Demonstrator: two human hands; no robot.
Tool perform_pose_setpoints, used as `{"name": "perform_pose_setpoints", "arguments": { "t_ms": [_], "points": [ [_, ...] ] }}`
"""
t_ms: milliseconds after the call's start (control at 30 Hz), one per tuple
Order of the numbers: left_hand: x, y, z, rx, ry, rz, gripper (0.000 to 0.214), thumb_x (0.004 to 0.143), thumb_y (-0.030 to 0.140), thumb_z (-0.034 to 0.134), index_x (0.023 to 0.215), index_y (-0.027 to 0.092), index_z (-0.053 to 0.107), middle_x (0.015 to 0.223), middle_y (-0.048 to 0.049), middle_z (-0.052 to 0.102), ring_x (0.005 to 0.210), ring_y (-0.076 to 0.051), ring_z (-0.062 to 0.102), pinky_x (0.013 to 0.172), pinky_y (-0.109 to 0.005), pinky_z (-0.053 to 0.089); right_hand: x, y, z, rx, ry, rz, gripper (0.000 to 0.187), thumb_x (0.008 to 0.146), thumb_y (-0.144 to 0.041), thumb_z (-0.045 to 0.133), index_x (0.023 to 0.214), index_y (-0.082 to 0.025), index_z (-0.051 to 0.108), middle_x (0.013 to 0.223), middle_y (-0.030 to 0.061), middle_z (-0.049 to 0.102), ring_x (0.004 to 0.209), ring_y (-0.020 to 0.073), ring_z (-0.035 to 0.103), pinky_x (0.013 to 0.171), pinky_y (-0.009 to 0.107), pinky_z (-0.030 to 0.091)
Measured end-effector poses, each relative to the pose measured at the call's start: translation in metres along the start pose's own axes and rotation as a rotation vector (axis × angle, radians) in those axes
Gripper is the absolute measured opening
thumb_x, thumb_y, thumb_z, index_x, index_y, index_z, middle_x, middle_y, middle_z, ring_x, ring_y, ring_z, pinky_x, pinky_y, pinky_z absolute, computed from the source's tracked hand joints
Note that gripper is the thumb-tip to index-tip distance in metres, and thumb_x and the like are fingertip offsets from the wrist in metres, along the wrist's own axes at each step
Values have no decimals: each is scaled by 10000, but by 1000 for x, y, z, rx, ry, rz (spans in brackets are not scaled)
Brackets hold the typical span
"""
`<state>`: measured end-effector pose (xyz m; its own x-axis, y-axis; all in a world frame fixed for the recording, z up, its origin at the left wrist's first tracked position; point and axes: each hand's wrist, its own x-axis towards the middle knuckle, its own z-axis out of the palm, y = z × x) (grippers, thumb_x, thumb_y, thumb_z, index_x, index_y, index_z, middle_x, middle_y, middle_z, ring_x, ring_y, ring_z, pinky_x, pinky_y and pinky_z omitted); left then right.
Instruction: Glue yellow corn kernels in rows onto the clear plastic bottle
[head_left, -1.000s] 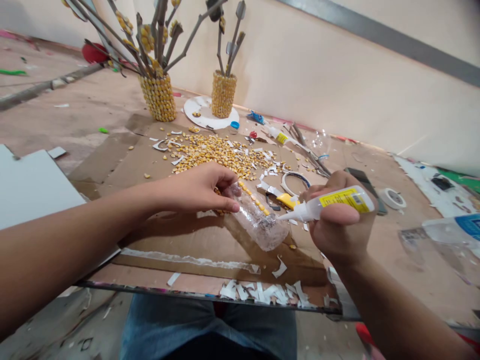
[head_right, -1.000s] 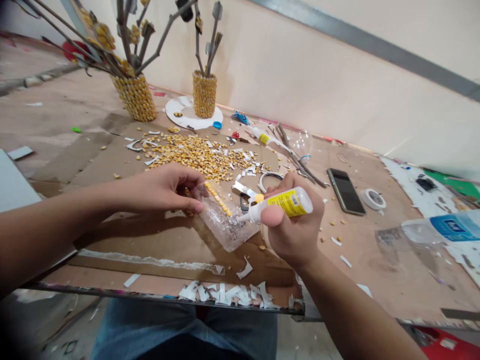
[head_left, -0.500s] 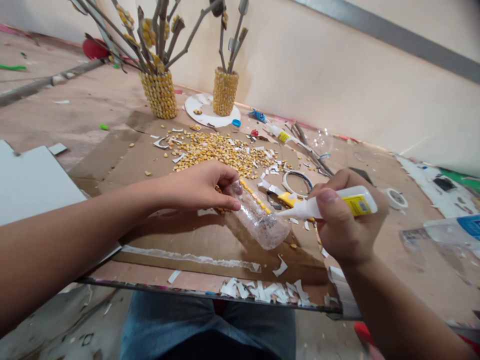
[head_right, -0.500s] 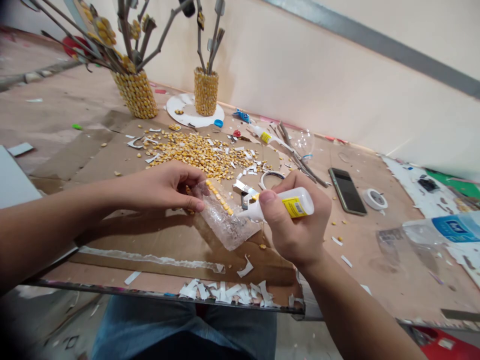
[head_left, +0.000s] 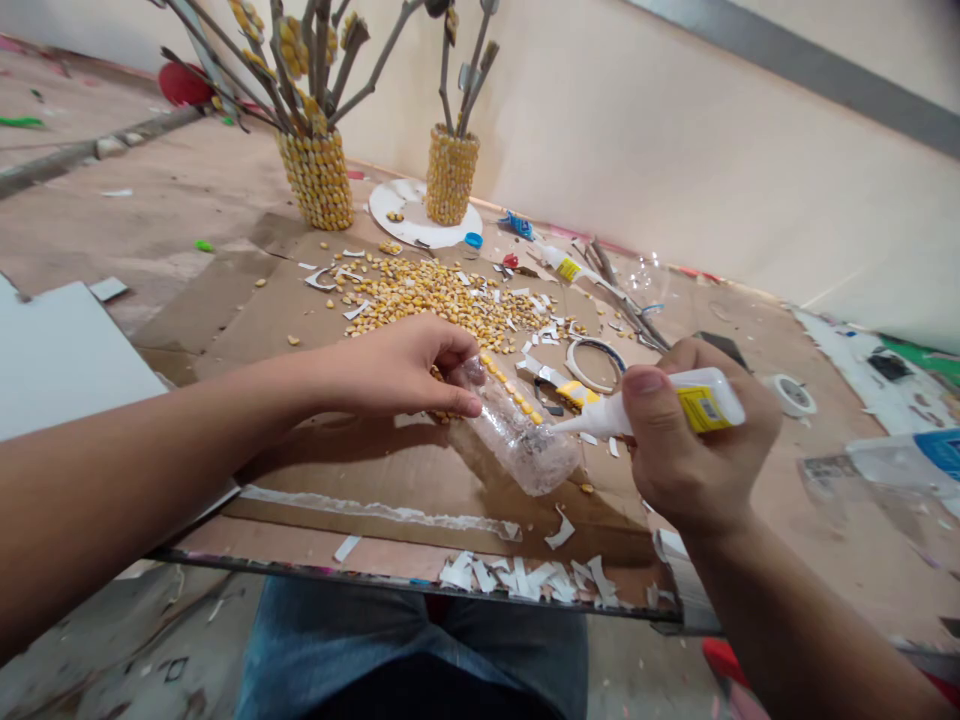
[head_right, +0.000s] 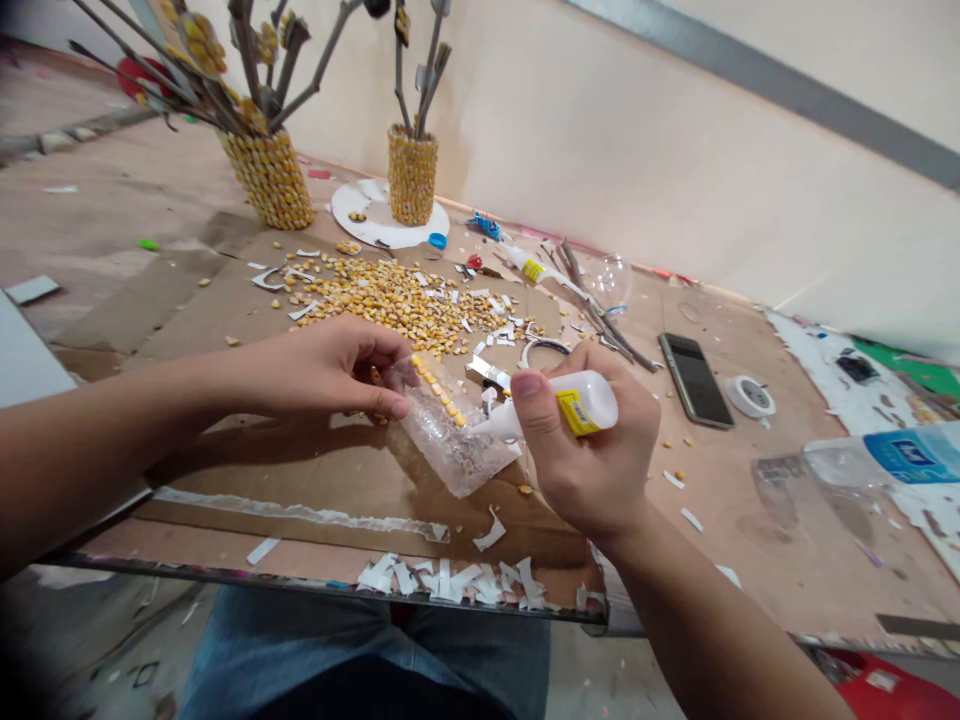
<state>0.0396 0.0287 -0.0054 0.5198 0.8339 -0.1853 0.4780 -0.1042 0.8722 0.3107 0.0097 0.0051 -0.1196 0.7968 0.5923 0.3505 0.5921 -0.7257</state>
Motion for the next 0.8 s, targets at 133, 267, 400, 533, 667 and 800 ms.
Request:
{"name": "perform_pose_setpoints", "arguments": {
  "t_ms": [133,267,400,533,667,800],
  "points": [
    [0,0,0,-36,-15,-6,247,802,385,777,844,187,637,761,-9,702,718,-182,683,607,-261,444,0,2,-1,-26,-5,-15,471,959,-422,796,654,-262,475,507,-61,452,396,111,389,364,297,269],
    [0,1,0,-73,-12,-12,245,792,373,785,831,190,627,776,-16,719,715,-182,686,627,-270,478,1,0,-2,-96,-20,-59,526,980,-402,773,629,-249,412,510,-73,388,415,84,327,387,281,246],
    [0,2,1,-88,-17,-21,247,787,370,783,817,192,615,774,-19,719,713,-183,684,624,-273,485,2,-4,-1,-150,-11,-88,545,975,-404,771,614,-241,397,525,-82,326,437,79,248,396,276,207],
    [0,0,0,-76,-13,-9,251,790,372,784,823,190,615,769,-11,702,712,-176,677,624,-269,479,3,1,-2,-78,31,-44,521,974,-441,772,621,-259,435,501,-77,366,403,98,292,378,292,215],
    [1,-2,0,-41,-1,7,263,798,386,780,815,192,603,749,-2,683,711,-175,678,611,-263,452,2,12,-4,81,79,43,395,967,-487,786,727,-254,575,600,-35,528,465,136,444,420,319,309],
    [1,-2,0,-3,2,12,273,799,407,770,811,191,605,729,1,665,704,-180,676,591,-262,423,3,14,-4,183,87,70,286,967,-493,784,884,-230,709,745,-3,640,548,129,476,474,313,314]
  ]
}}
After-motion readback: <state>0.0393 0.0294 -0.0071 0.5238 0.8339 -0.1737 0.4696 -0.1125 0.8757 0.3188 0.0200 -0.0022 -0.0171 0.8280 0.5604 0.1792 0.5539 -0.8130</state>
